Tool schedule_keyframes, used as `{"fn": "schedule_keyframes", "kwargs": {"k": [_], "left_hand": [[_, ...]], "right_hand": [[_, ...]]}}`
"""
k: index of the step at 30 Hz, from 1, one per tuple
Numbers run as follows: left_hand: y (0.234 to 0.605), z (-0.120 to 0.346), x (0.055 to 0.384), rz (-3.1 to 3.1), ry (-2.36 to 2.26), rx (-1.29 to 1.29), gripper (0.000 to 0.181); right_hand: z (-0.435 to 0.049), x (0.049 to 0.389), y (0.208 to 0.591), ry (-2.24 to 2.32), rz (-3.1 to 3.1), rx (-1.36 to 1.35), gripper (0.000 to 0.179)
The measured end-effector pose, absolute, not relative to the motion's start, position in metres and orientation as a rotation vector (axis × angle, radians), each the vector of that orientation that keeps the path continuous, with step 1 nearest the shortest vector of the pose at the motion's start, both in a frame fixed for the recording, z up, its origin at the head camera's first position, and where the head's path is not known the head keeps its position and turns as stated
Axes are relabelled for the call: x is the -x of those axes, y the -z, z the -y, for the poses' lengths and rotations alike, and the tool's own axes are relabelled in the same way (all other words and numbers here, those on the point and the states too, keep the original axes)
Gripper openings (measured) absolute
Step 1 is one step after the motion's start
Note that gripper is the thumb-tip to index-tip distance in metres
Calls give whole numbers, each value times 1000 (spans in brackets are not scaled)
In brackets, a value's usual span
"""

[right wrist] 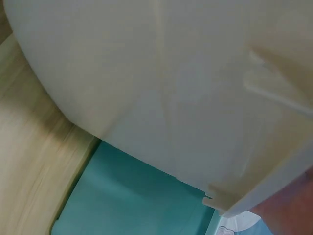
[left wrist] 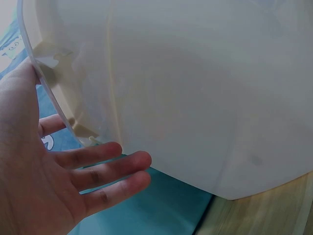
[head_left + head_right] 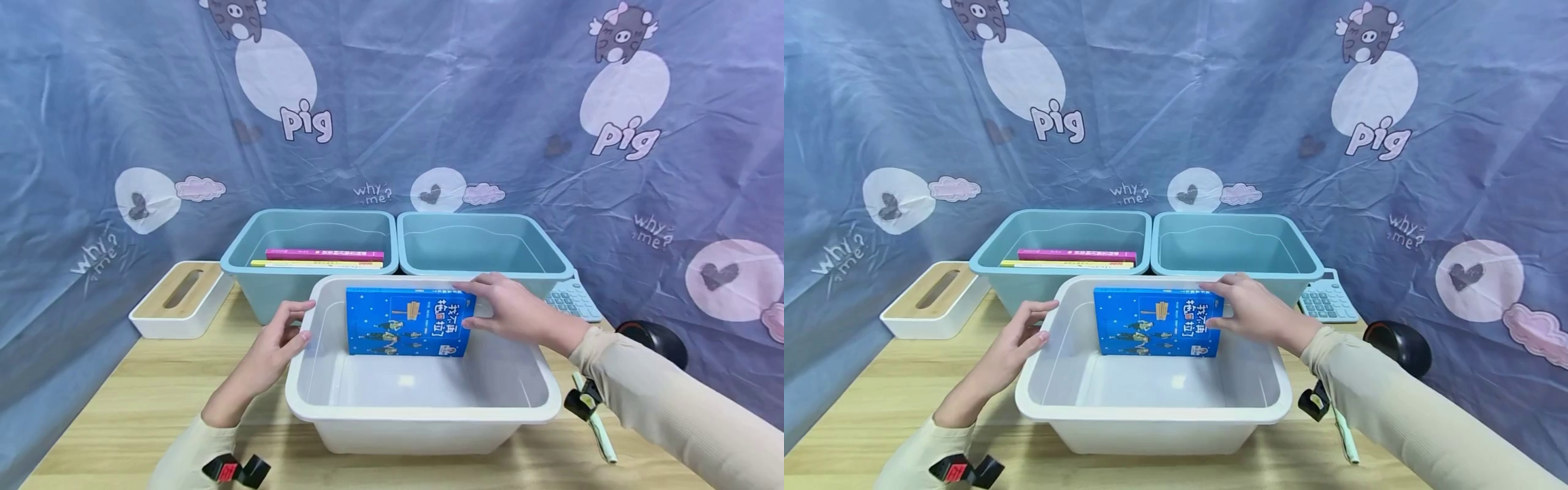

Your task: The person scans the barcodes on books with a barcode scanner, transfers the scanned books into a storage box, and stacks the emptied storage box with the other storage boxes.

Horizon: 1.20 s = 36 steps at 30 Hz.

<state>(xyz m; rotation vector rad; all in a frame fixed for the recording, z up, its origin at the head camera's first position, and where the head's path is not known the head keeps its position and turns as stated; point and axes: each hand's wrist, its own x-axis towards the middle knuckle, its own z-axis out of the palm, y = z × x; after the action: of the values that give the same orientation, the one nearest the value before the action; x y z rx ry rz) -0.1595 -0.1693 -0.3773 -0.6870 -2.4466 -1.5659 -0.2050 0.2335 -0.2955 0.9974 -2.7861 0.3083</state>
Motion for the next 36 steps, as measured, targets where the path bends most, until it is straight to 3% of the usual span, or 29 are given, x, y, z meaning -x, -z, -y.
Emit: {"fn": "schedule_keyframes", "kwargs": {"k": [14,27,33,36], "left_hand": [[377,168,159,2441,1574,682,43],[379,168,160,2454,1545,679,42],[378,168,159,2452,1538,676,42],[378,167,158,2452,1526,666,41]], "right_hand": [[-226,219,309,-353,2791,-1139,62],[-225,218,312,-59,2702,-1495,72],[-224,218,315,-42,2484,-1555,58],[-225,218,316,-57,2318,-1579,59]]}}
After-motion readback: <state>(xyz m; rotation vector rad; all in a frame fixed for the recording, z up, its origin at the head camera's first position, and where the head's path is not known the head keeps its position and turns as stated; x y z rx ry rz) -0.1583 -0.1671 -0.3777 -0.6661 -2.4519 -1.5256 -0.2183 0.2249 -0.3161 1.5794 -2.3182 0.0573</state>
